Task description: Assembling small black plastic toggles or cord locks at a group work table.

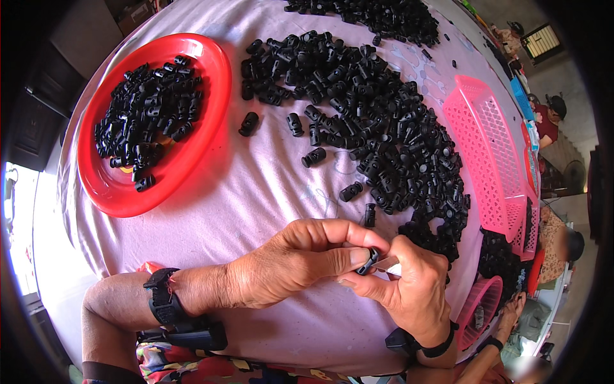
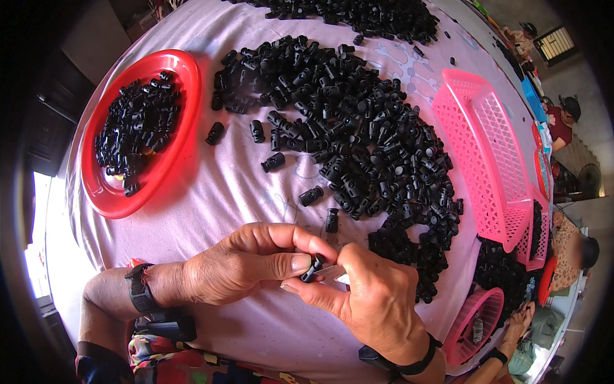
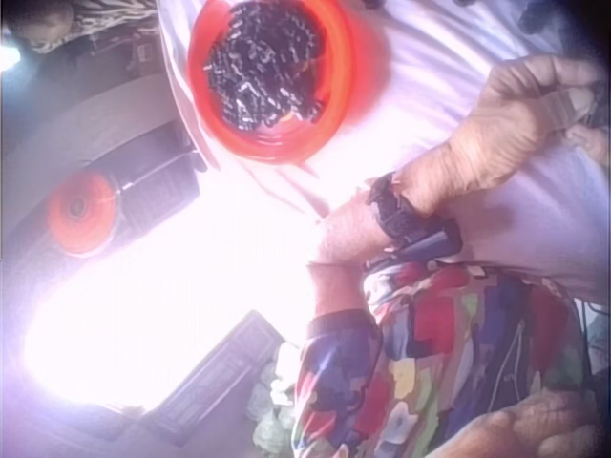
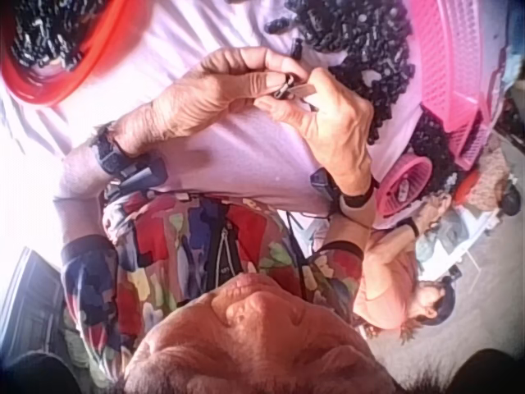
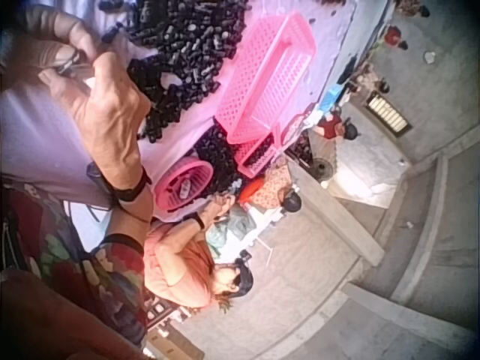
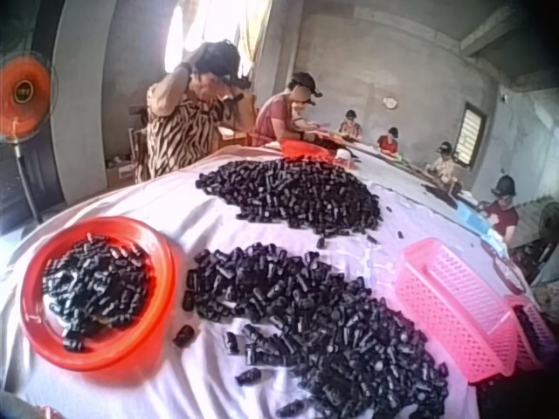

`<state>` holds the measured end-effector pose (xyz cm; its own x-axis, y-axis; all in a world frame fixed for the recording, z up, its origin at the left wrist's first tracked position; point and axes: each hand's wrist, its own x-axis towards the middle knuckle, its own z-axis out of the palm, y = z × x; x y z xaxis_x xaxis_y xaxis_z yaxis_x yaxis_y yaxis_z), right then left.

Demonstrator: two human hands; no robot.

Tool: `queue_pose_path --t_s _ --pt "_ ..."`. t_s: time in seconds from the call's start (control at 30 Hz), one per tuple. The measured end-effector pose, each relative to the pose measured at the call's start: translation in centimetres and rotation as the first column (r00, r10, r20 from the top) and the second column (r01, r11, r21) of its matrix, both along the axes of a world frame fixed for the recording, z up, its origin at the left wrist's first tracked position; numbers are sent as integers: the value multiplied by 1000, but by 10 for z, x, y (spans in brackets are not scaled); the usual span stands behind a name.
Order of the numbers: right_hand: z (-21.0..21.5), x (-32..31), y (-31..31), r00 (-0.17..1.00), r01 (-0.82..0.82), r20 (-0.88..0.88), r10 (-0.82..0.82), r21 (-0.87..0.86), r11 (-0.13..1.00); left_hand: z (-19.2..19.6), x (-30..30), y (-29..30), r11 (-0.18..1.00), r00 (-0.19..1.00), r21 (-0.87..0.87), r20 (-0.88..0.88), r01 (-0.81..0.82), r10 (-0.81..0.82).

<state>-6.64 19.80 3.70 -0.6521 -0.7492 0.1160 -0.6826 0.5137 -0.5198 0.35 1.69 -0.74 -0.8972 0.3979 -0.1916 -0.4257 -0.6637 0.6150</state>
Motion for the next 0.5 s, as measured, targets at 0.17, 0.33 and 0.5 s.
queue_pose_path --t_s 0.17,0.33,0.5 --pt "-3 0 0 1000 -10 -19 8 -70 997 1 1 1 1000 1000 18 1 -14 14" --pt "-1 -2 1 999 -29 -40 29 -14 999 2 0 0 1000 1000 -14 -2 -10 10" --pt "0 0 0 1000 -10 -25 9 -20 1000 1 0 1 1000 1000 -19 10 -15 15"
